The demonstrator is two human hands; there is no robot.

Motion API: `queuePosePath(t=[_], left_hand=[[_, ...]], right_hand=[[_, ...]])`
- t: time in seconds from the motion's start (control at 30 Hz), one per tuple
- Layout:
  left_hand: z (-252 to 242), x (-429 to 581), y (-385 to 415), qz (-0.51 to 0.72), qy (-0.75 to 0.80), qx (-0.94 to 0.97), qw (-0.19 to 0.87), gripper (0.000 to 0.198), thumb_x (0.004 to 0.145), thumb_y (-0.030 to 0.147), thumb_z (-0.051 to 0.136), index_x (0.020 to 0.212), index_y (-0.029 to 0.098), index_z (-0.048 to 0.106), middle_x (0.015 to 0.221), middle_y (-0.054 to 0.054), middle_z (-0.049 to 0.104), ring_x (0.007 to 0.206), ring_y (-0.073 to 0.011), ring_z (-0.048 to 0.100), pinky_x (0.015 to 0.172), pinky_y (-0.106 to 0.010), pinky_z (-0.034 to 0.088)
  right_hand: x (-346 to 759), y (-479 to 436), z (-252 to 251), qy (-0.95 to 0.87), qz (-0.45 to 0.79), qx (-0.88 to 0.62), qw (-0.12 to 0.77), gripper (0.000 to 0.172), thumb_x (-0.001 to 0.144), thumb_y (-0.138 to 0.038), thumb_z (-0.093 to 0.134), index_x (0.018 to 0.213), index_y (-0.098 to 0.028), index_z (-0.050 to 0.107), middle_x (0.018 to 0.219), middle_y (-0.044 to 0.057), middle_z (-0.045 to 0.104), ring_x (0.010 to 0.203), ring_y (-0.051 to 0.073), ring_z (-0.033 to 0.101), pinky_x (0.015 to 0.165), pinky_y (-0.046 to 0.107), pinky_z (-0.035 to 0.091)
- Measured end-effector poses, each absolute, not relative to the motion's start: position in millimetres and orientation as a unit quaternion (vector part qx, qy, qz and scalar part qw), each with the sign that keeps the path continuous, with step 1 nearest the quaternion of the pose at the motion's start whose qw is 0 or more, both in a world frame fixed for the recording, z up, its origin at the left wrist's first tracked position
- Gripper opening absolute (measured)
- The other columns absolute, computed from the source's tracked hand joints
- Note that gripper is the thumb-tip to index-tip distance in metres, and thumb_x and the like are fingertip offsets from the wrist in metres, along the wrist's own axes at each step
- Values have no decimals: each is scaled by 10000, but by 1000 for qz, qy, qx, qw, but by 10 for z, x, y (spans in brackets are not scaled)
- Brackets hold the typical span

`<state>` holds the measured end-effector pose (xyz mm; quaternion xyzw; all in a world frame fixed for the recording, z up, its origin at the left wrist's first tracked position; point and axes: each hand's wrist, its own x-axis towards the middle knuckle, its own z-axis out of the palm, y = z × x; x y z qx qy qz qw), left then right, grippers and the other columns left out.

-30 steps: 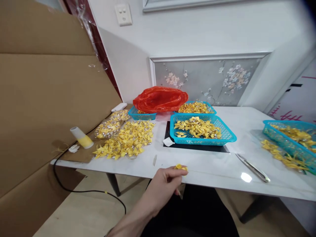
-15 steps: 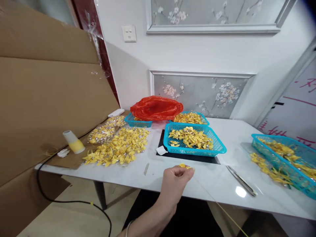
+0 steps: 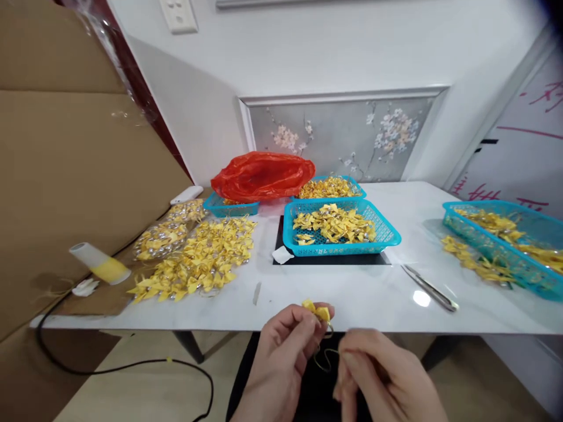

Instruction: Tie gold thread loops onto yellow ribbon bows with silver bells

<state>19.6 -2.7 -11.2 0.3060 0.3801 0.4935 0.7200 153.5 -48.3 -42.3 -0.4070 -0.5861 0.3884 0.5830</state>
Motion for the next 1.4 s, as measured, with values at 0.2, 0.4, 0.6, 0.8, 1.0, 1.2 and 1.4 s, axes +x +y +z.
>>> queuePosePath(t=[0.2,0.4,0.6,0.8,1.0,1.2,1.4], left_hand=[[-196,45,-103,495,357,338,717,171,847,270,718,703,180,701,773,-16,669,795,-149,583,780,-230,484],[-315,-6,-158,494,387,359,691,180,822,264,740,677,180,676,698,13,576,799,-153,543,875,-256,481],[-269,64,-151,502,371,330,708,213,883,248,674,687,166,664,737,9,609,830,-147,566,965,-329,512],[-258,76,-138,505,381,316,707,238,920,260,634,700,171,618,742,18,597,801,-132,548,947,-361,554],[-286,73,-148,492,397,335,699,233,906,308,662,722,170,626,748,22,592,807,-127,555,953,-344,552],[-320,89,-165,497,409,357,677,258,878,364,689,715,176,621,710,38,567,748,-116,536,939,-337,556],[-304,85,-139,493,405,338,691,231,925,349,631,756,196,593,746,37,601,803,-122,559,928,-338,558]], right_hand=[[1431,-217,-472,-670,193,-408,589,252,966,-56,458,1046,-194,653,890,37,643,700,87,646,621,149,553],[1452,-202,-540,-690,94,-436,570,288,937,0,485,1090,-143,683,882,69,590,728,105,642,645,174,551],[1478,-220,-577,-723,63,-450,520,282,956,-26,476,1129,-159,654,823,60,577,678,135,623,595,224,547],[1519,-229,-555,-732,104,-451,499,308,959,-28,449,1127,-191,648,813,40,533,655,127,584,579,225,524],[1513,-207,-556,-720,127,-466,498,219,976,-59,430,988,-180,613,797,32,524,655,126,582,616,217,522],[1479,-231,-617,-721,110,-478,489,246,957,-37,422,1031,-183,605,808,44,530,668,151,566,624,250,517],[1524,-205,-539,-733,140,-450,490,274,951,-29,421,1004,-196,632,828,40,542,692,143,565,623,239,517]])
